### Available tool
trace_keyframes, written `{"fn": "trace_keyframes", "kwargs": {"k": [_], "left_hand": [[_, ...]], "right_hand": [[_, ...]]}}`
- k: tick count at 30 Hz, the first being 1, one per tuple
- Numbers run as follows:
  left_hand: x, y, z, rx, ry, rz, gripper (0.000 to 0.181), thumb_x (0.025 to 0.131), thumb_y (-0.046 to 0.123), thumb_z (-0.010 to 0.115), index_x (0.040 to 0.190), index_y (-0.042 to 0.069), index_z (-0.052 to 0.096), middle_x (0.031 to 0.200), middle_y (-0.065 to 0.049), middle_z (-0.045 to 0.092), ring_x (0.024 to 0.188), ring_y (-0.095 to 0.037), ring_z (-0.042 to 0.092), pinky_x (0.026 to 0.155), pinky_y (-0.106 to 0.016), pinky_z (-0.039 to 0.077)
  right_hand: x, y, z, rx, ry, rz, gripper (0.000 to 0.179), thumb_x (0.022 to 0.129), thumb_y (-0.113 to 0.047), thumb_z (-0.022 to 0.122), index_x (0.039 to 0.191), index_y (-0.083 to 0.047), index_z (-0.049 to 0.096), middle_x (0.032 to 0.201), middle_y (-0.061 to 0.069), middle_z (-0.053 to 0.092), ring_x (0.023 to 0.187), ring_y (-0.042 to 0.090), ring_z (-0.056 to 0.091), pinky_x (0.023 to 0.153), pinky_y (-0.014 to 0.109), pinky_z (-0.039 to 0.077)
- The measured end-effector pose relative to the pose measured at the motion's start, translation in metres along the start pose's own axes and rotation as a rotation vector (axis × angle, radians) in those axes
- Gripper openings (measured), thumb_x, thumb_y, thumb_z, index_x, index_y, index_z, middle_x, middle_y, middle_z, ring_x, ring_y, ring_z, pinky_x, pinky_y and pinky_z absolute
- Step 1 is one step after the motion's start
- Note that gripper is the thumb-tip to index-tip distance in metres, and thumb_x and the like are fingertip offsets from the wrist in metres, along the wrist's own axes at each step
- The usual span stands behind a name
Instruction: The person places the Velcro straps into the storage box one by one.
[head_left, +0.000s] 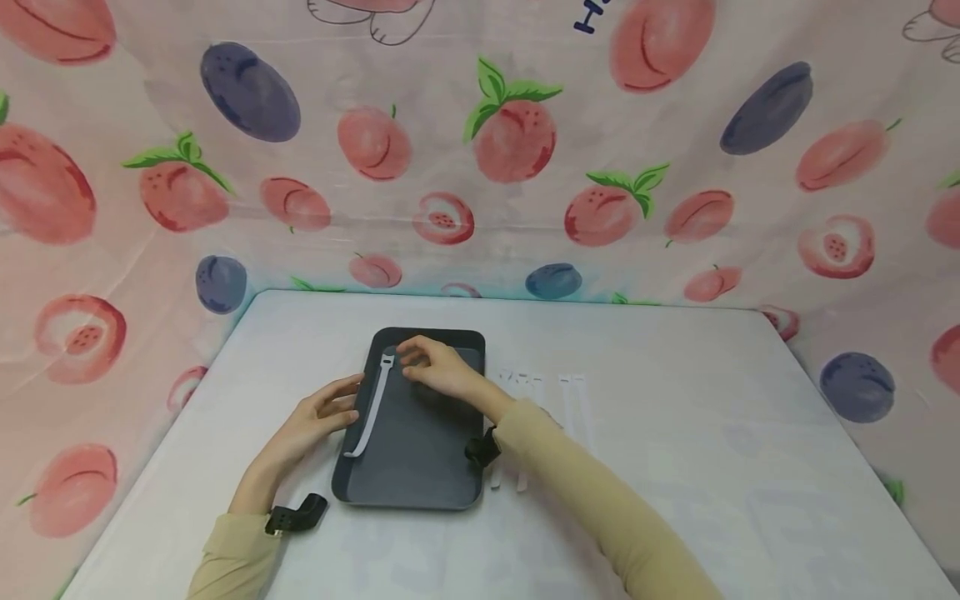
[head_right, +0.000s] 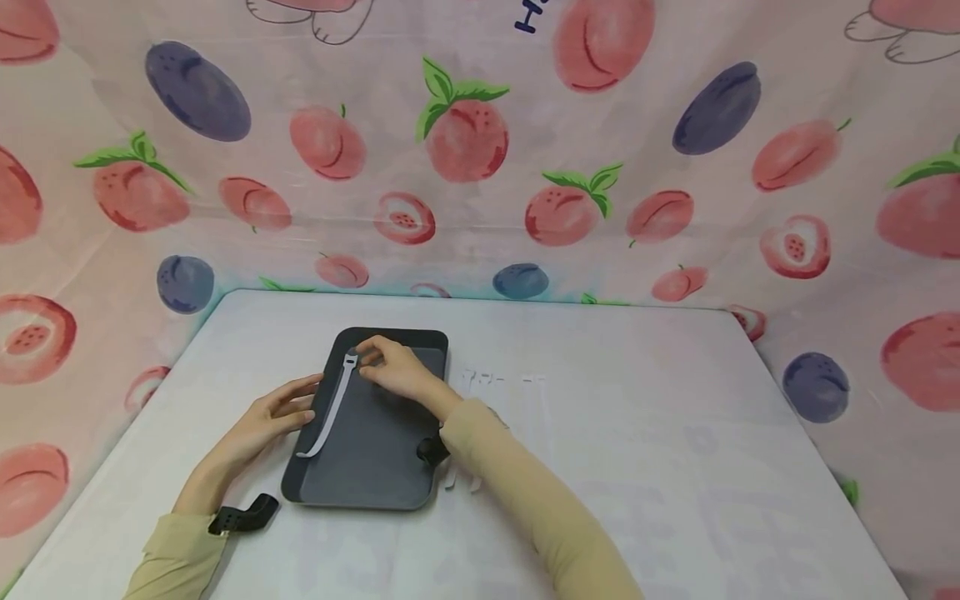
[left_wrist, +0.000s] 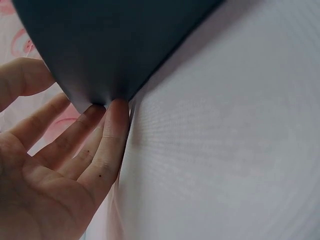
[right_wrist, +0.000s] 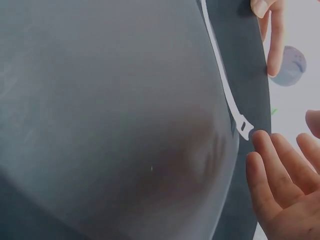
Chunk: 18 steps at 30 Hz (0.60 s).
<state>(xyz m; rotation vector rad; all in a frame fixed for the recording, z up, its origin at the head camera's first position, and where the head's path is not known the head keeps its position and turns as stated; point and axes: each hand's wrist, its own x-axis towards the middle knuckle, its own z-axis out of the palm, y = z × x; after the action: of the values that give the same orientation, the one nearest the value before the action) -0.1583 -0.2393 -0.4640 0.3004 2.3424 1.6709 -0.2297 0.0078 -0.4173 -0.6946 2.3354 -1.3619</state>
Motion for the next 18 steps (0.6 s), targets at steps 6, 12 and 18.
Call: {"fn": "trace_keyframes", "kwargs": {"k": [6, 12, 18], "left_hand": [[-0.001, 0.000, -0.001, 0.001, 0.001, 0.002, 0.061, 0.095, 0.020, 0.061, 0.149, 0.012, 0.034, 0.149, -0.025, 0.038, 0.134, -0.045, 0.042, 0.090, -0.014, 0.045], [-0.002, 0.000, -0.001, -0.019, -0.004, 0.004, 0.062, 0.094, 0.021, 0.061, 0.149, 0.013, 0.034, 0.150, -0.024, 0.037, 0.135, -0.044, 0.041, 0.090, -0.014, 0.045], [-0.001, -0.002, -0.001, -0.010, -0.008, 0.011, 0.062, 0.094, 0.022, 0.061, 0.150, 0.014, 0.034, 0.150, -0.023, 0.037, 0.136, -0.043, 0.041, 0.091, -0.013, 0.045]], "right_hand": [[-0.013, -0.003, -0.007, -0.029, -0.005, -0.038, 0.040, 0.096, -0.011, 0.057, 0.135, -0.007, 0.050, 0.127, 0.015, 0.060, 0.111, 0.028, 0.062, 0.086, 0.032, 0.053], [-0.024, -0.004, -0.012, -0.057, -0.001, -0.059, 0.038, 0.096, -0.012, 0.058, 0.133, -0.008, 0.052, 0.125, 0.012, 0.062, 0.112, 0.027, 0.060, 0.092, 0.033, 0.051], [-0.036, -0.002, -0.016, -0.061, 0.018, -0.094, 0.037, 0.095, -0.010, 0.058, 0.132, -0.006, 0.053, 0.122, 0.012, 0.063, 0.112, 0.027, 0.061, 0.096, 0.035, 0.050]]}}
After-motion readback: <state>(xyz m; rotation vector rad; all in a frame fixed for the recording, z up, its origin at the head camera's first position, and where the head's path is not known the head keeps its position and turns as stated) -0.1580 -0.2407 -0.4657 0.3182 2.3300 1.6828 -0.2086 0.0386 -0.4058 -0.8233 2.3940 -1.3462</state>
